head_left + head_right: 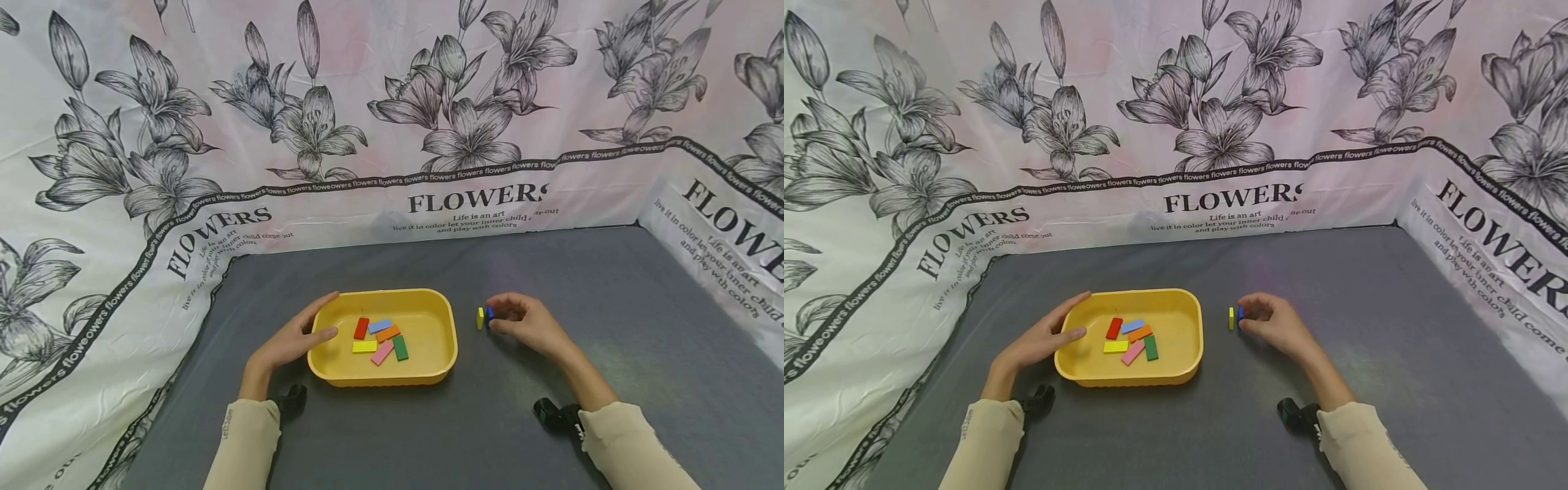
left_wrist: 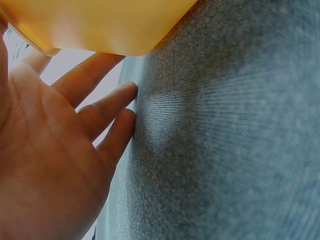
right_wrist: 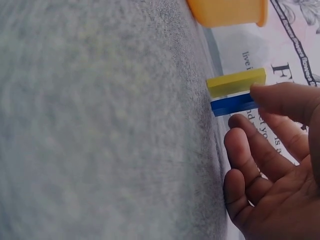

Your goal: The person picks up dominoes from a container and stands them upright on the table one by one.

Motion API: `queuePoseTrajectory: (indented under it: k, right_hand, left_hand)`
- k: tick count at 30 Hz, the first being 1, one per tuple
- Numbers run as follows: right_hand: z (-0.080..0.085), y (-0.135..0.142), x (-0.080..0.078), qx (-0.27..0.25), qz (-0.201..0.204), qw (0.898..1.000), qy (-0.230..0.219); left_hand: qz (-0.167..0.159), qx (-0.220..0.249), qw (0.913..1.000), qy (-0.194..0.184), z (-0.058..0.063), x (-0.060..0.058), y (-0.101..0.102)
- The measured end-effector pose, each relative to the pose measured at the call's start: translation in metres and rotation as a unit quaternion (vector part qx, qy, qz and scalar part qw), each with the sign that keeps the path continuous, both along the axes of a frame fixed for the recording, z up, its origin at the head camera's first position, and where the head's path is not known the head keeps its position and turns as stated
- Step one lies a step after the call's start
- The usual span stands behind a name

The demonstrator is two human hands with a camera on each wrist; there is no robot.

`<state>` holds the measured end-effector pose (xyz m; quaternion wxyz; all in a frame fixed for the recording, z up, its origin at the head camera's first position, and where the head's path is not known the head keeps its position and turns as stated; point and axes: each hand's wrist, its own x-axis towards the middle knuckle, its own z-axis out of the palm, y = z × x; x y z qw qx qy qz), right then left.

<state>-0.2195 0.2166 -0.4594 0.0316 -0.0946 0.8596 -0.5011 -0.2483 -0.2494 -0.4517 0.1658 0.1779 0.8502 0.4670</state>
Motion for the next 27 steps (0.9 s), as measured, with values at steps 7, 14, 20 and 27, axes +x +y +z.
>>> queuePoseTrajectory:
  k: [7,14,20,27]
  right_hand:
    - [0.005,-0.002,0.001,-0.014,-0.003,1.0,0.001]
    - [0.01,-0.006,-0.001,-0.012,-0.016,0.999,0.032]
    - [0.021,-0.018,0.001,-0.015,-0.016,0.997,0.079]
    - [0.029,-0.042,0.004,-0.055,0.019,0.991,0.118]
  left_hand:
    - [-0.001,-0.001,1.0,0.001,0.0,0.0,0.0]
    - [0.001,-0.004,1.0,0.002,0.0,-0.001,0.0]
    - [0.004,-0.005,1.0,0.001,-0.001,-0.002,0.0]
    - [0.0,-0.004,1.0,0.004,0.0,-0.001,0.0]
